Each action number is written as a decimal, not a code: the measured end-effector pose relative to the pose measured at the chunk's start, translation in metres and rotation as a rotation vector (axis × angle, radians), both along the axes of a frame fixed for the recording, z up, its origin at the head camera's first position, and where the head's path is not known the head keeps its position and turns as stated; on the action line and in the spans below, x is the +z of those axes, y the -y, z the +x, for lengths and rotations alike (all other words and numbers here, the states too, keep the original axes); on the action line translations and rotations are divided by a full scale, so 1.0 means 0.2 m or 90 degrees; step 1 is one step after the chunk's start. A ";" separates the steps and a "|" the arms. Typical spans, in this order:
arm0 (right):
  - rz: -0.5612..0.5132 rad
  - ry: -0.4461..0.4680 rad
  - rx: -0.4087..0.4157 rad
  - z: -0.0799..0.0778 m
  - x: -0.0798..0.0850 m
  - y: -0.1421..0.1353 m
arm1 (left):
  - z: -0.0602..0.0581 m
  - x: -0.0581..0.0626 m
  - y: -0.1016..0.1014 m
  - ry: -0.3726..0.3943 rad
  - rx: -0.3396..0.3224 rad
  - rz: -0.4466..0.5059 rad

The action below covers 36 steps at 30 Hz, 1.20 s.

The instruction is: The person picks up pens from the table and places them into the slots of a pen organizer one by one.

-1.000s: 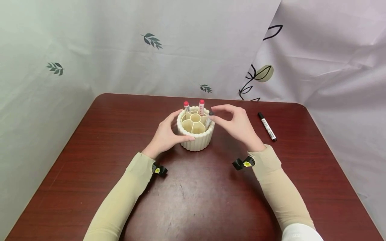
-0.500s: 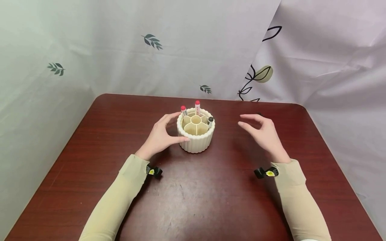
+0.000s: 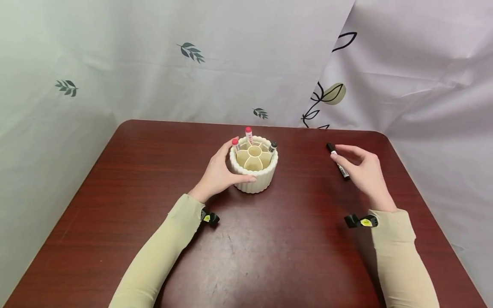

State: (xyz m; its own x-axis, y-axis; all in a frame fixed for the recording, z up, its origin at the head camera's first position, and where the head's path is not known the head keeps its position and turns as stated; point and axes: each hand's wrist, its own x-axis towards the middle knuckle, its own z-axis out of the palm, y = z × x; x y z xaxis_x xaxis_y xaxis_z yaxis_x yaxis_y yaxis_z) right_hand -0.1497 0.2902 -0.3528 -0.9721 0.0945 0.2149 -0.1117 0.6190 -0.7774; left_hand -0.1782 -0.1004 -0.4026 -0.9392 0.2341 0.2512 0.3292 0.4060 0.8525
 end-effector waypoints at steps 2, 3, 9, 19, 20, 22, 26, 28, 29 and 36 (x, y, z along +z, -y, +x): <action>0.011 0.000 -0.011 0.00 0.00 -0.03 | 0.00 0.00 0.00 0.004 0.009 -0.004; 0.013 0.002 -0.016 0.01 0.00 -0.04 | 0.00 0.00 0.00 0.005 0.013 -0.008; 0.050 0.025 -0.032 0.01 -0.03 -0.12 | 0.00 0.01 0.01 0.006 -0.001 -0.006; 0.131 0.063 -0.037 -0.01 -0.15 -0.22 | -0.01 -0.01 0.03 -0.008 -0.047 0.058; 0.137 0.068 -0.037 -0.01 -0.16 -0.23 | -0.01 -0.01 0.03 -0.009 -0.048 0.061; 0.149 0.077 -0.036 -0.02 -0.18 -0.23 | -0.01 -0.01 0.03 -0.008 -0.050 0.069; 0.166 0.082 -0.032 -0.03 -0.21 -0.23 | -0.01 0.00 0.03 -0.014 -0.047 0.079; 0.172 0.077 -0.027 -0.05 -0.22 -0.23 | -0.01 0.00 0.03 -0.019 -0.043 0.081; 0.175 0.074 -0.025 -0.05 -0.23 -0.22 | -0.01 0.01 0.04 -0.019 -0.041 0.080; 0.192 0.057 -0.044 -0.08 -0.29 -0.21 | 0.00 0.00 0.03 0.000 -0.045 0.086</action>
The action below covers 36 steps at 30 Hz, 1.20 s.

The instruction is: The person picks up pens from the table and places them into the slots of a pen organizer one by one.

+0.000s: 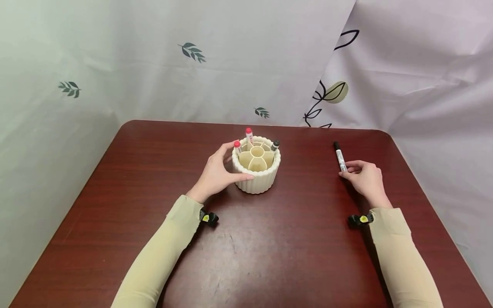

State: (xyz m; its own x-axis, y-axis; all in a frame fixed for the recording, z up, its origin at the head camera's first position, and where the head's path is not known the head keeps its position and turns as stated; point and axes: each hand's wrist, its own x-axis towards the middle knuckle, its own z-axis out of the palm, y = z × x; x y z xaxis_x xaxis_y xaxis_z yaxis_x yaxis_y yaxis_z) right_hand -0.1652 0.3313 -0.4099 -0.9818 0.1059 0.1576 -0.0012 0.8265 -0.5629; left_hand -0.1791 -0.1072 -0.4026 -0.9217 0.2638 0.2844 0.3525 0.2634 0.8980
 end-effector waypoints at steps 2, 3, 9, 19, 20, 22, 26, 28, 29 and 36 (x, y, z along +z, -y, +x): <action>-0.004 -0.012 -0.012 0.00 -0.01 0.00 | 0.00 0.00 0.00 0.004 -0.005 0.009; -0.010 -0.020 -0.020 0.00 0.00 0.00 | 0.00 -0.01 -0.01 0.004 -0.008 0.014; -0.069 -0.097 -0.098 -0.01 0.06 0.02 | 0.05 0.08 -0.01 0.011 -0.008 0.010; -0.193 -0.150 -0.169 0.03 0.21 0.06 | -0.01 0.00 0.00 0.004 -0.012 0.009; -0.203 -0.152 -0.166 0.04 0.22 0.07 | 0.00 0.00 0.00 0.006 -0.012 0.008; -0.219 -0.163 -0.154 0.06 0.24 0.08 | 0.00 0.00 0.00 0.009 -0.013 0.002; -0.247 -0.183 -0.122 0.09 0.30 0.12 | 0.00 0.00 0.00 0.010 -0.014 0.002; -0.264 -0.192 -0.109 0.10 0.33 0.15 | 0.00 0.00 0.01 0.010 -0.015 0.003; -0.271 -0.198 -0.103 0.11 0.34 0.16 | 0.00 0.00 0.01 0.009 -0.016 0.004; -0.295 -0.235 -0.062 0.14 0.41 0.22 | 0.00 0.00 0.00 0.015 -0.017 -0.002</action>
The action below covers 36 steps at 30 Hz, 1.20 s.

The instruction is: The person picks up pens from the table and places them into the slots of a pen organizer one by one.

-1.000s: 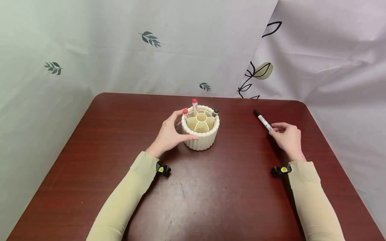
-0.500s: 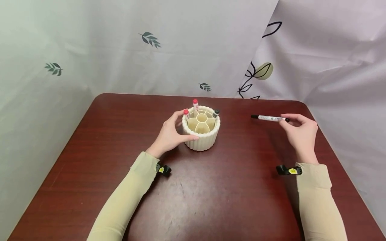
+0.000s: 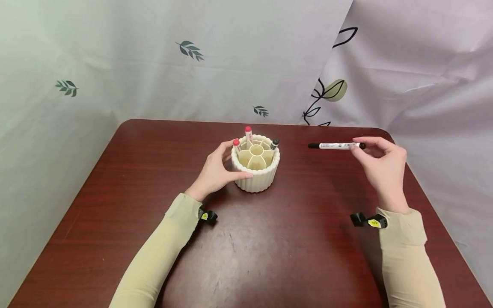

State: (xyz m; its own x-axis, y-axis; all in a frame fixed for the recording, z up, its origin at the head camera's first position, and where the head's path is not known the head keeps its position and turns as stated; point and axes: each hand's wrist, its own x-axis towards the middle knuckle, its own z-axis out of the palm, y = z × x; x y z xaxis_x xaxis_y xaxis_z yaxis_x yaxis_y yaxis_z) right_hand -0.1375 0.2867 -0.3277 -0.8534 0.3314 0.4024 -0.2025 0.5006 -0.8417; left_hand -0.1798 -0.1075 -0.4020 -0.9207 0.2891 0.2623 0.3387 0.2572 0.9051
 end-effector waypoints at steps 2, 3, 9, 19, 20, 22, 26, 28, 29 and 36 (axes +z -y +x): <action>-0.005 -0.011 0.010 0.01 0.02 0.02 | 0.00 0.00 0.00 0.003 0.001 -0.001; -0.008 -0.016 0.014 0.01 0.02 0.02 | 0.00 0.00 0.00 0.004 0.000 0.001; -0.025 -0.035 0.048 0.05 0.08 0.06 | 0.01 0.01 -0.01 0.003 -0.002 0.008; -0.123 -0.116 0.140 0.13 0.21 0.22 | 0.00 -0.01 0.00 -0.004 -0.004 0.000; -0.133 -0.126 0.152 0.14 0.23 0.24 | 0.00 -0.01 0.00 -0.005 -0.004 0.000; -0.152 -0.144 0.178 0.15 0.26 0.29 | 0.00 0.00 0.00 -0.007 -0.005 0.003; -0.141 -0.159 0.216 0.15 0.29 0.36 | 0.00 0.00 0.01 -0.009 -0.002 0.002; -0.119 -0.158 0.228 0.14 0.29 0.39 | 0.00 0.00 0.01 -0.008 -0.003 0.006; -0.102 -0.156 0.231 0.13 0.29 0.40 | 0.00 -0.01 0.01 -0.007 -0.003 0.007; -0.018 -0.133 0.269 0.08 0.25 0.50 | 0.00 -0.01 0.00 -0.002 -0.007 0.017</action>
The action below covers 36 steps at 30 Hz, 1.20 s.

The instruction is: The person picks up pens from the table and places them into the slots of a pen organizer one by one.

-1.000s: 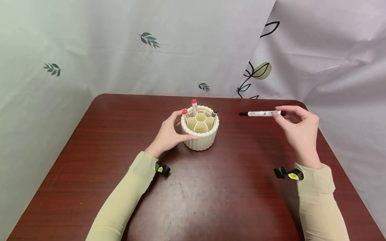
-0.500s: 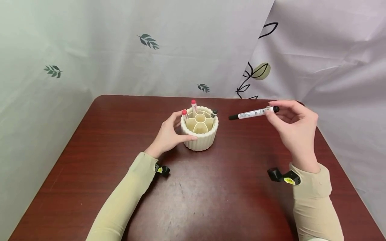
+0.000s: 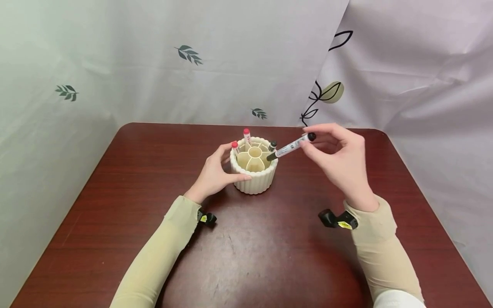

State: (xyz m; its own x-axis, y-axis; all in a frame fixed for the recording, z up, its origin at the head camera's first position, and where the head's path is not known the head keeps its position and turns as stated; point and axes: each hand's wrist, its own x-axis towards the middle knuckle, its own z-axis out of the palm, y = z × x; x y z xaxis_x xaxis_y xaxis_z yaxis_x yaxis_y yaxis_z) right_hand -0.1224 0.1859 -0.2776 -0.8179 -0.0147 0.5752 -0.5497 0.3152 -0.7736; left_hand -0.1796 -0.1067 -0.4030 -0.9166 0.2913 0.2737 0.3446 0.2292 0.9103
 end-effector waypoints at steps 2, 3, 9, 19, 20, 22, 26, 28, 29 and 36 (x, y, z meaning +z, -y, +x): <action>0.018 0.008 0.019 -0.02 -0.02 0.03 | 0.01 0.02 -0.01 0.000 -0.001 0.000; 0.029 0.011 0.026 -0.02 -0.02 0.04 | 0.01 0.02 -0.01 -0.002 -0.002 0.001; 0.105 0.038 0.058 -0.04 -0.09 0.13 | 0.00 0.00 0.00 -0.009 -0.001 -0.006; 0.154 0.073 0.121 -0.12 -0.27 0.16 | 0.01 0.00 0.00 -0.017 0.001 -0.011; 0.159 0.073 0.126 -0.12 -0.27 0.16 | 0.01 0.00 -0.01 -0.018 0.001 -0.011; 0.168 0.073 0.129 -0.11 -0.28 0.16 | 0.00 0.00 -0.01 -0.018 0.001 -0.012; 0.169 0.082 0.114 -0.09 -0.27 0.13 | 0.00 0.00 -0.01 -0.020 0.000 -0.013; 0.165 0.083 0.097 -0.08 -0.25 0.11 | 0.00 0.00 0.00 -0.020 -0.001 -0.016; 0.161 0.084 0.084 -0.08 -0.24 0.09 | 0.00 0.00 0.00 -0.020 -0.002 -0.020; 0.121 0.047 -0.066 -0.09 -0.15 -0.11 | 0.00 0.06 0.10 -0.079 0.034 -0.158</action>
